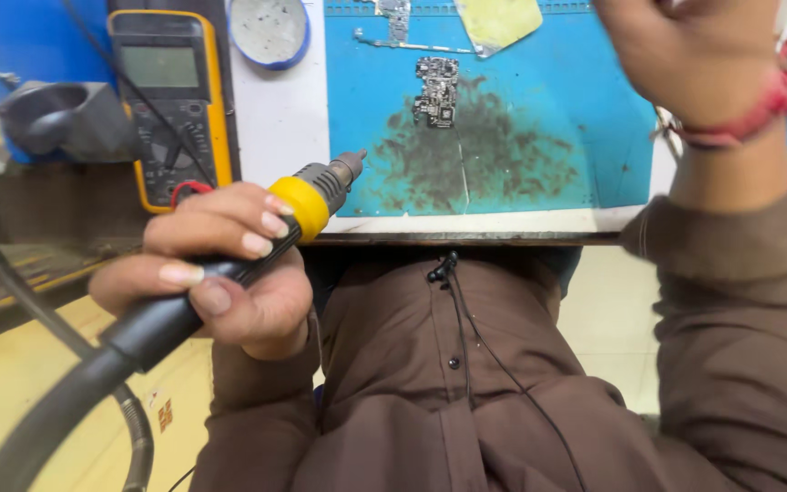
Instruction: The person uses a soldering iron to heat and remove a small component from a circuit board, then uses a hot air gun and tweezers to lift the component off. The removed component is placed into a small container.
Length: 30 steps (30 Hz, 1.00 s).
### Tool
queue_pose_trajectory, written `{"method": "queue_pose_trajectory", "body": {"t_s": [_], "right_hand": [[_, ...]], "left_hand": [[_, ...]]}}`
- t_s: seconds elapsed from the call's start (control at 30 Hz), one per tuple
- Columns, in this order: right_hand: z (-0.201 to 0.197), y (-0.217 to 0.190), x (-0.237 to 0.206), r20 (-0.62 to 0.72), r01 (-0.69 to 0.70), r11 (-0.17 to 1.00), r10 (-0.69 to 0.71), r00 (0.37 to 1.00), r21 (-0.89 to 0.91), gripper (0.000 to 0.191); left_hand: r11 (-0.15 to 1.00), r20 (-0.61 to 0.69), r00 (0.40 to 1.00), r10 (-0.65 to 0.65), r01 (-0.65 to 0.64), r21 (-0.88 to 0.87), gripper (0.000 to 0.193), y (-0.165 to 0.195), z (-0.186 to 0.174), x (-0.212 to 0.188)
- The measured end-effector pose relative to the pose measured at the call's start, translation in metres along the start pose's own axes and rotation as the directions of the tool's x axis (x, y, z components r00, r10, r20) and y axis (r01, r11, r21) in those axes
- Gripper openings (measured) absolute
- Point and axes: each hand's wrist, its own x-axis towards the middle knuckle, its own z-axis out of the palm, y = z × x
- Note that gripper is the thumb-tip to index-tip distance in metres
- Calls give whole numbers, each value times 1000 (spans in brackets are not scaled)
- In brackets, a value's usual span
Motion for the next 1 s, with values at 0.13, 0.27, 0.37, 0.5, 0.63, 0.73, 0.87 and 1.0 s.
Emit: {"method": "queue_pose_trajectory", "body": {"t_s": [0.13, 0.27, 0.37, 0.5, 0.63, 0.73, 0.87, 1.0], "right_hand": [[-17, -11, -44, -188, -89, 959, 143, 972, 268, 6], [-1, -20, -60, -131, -52, 944, 100, 986, 327, 8], [12, -23, -63, -12, -48, 964, 53, 999, 262, 9], [31, -25, -58, -31, -170, 793, 232, 972, 586, 15], [47, -18, -43, 36, -170, 744, 193, 981, 646, 21], [55, -10, -36, 68, -185, 600, 211, 975, 778, 16], [64, -3, -38, 41, -213, 466, 352, 935, 858, 15], [66, -3, -47, 25, -248, 522, 398, 917, 816, 18]], "left_hand": [[987, 99, 985, -139, 146, -63, 34, -23, 17, 2], [941, 336, 883, -328, 336, 37, 29, -33, 23, 11], [918, 421, 823, -380, 391, 64, 24, -33, 27, 22], [887, 435, 784, -443, 455, 82, 25, -37, 34, 43], [934, 516, 791, -330, 352, 60, 23, -66, 47, 66], [986, 674, 720, -167, 138, 96, 29, -99, 49, 85], [868, 636, 684, -356, 495, -47, 34, -120, 38, 78], [751, 595, 646, -479, 652, -103, 32, -129, 20, 70]]}}
